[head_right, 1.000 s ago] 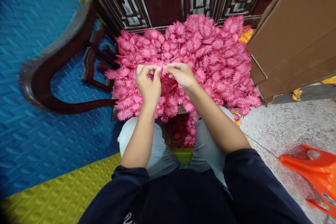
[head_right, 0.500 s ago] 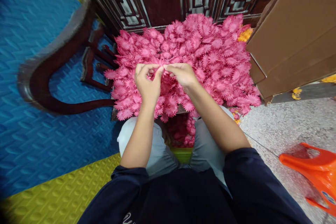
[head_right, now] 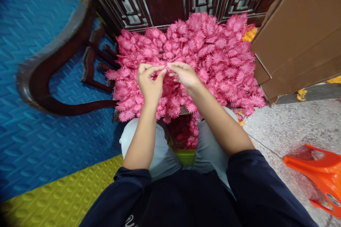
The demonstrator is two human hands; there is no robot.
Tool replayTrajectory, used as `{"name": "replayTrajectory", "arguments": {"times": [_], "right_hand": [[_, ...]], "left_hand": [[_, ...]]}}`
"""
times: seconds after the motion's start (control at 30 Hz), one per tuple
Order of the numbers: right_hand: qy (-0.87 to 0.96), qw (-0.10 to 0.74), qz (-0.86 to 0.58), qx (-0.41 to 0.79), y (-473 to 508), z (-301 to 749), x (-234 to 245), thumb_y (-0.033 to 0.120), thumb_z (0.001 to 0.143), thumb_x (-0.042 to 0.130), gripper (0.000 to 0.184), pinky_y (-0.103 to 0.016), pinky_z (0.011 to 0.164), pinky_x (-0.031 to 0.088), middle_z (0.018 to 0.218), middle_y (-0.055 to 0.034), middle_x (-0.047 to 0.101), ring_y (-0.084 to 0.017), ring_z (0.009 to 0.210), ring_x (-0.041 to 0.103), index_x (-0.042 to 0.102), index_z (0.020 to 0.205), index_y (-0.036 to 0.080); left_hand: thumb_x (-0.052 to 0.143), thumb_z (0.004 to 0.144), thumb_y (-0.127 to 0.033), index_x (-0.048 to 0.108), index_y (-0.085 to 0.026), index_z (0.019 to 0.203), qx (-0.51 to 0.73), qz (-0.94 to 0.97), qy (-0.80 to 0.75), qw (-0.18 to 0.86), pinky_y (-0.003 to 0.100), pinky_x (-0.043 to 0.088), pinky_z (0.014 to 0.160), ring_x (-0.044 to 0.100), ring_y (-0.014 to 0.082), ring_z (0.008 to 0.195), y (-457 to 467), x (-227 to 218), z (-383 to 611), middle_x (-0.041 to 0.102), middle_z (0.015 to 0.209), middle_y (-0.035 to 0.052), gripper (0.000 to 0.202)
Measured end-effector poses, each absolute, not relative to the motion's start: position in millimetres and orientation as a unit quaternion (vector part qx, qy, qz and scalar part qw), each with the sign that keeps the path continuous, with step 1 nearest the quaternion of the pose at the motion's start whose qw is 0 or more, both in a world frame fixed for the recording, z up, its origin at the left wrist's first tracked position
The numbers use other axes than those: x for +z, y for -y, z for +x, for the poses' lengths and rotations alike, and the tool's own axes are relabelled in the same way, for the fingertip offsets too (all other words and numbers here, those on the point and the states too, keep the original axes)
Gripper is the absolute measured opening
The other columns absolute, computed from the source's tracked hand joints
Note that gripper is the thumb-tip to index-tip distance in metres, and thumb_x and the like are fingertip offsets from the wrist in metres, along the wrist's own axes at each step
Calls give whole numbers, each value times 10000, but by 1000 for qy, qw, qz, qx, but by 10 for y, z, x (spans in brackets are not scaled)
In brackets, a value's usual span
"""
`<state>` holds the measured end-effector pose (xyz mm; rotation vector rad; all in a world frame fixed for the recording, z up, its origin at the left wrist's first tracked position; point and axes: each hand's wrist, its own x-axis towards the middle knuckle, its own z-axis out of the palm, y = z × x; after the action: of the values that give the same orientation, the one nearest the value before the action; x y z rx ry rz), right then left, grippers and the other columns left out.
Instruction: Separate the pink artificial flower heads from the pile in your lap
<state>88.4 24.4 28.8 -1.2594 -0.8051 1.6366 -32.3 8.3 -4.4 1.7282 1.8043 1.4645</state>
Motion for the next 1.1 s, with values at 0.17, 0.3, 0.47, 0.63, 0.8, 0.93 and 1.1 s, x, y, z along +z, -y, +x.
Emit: {"name": "replayTrajectory", "arguments": {"times": [0.17, 0.3, 0.47, 0.63, 0.8, 0.93, 1.1], "right_hand": [[364, 450, -518, 630, -275, 895, 209, 258, 755, 710, 129, -171, 560, 407, 690, 40, 630, -50, 583, 581, 611, 751, 174], [394, 470, -509, 604, -326, 940, 122, 325, 723, 740, 212, -197, 601, 435, 649, 52, 586, -68, 595, 574, 579, 753, 192], [415, 467, -505, 596, -344, 970, 94, 388, 693, 757, 260, -207, 628, 449, 686, 41, 599, -78, 634, 581, 595, 769, 198], [406, 461, -509, 603, -308, 935, 174, 349, 732, 719, 210, -206, 648, 456, 718, 35, 619, -66, 635, 568, 627, 825, 185], [447, 457, -494, 590, -276, 904, 220, 327, 707, 742, 212, -223, 745, 478, 755, 18, 642, -82, 741, 592, 646, 807, 167], [460, 470, -476, 584, -282, 905, 195, 321, 693, 745, 180, -238, 767, 495, 797, 6, 675, -97, 799, 613, 660, 752, 174], [458, 479, -477, 578, -288, 913, 182, 334, 676, 753, 192, -255, 777, 499, 804, 3, 690, -108, 823, 624, 673, 757, 181]], "left_hand": [[705, 763, -261, 717, -240, 795, 525, 568, -617, 147, 344, 450, 910, 542, 183, 903, -59, -17, -301, 542, 852, 28, 40], [705, 773, -298, 660, -248, 972, 588, 500, -606, 193, 295, 457, 886, 559, 159, 964, -107, -65, -311, 588, 1022, 44, 211], [729, 745, -283, 659, -207, 858, 583, 438, -544, 415, 257, 463, 795, 601, 129, 843, -169, -102, -337, 652, 877, 13, 154], [714, 739, -227, 622, -177, 624, 585, 422, -520, 458, 223, 405, 654, 489, 87, 604, -135, -54, -315, 562, 608, -39, 155], [691, 758, -190, 630, -170, 619, 583, 438, -525, 439, 227, 380, 642, 468, 86, 582, -128, -28, -303, 564, 593, -39, 153], [716, 721, -149, 581, -167, 586, 588, 436, -515, 446, 220, 371, 626, 456, 75, 568, -120, -28, -289, 538, 583, -49, 192], [733, 705, -164, 479, -175, 535, 586, 452, -525, 421, 210, 347, 582, 391, 64, 537, -114, -30, -290, 444, 545, -61, 307]]}}
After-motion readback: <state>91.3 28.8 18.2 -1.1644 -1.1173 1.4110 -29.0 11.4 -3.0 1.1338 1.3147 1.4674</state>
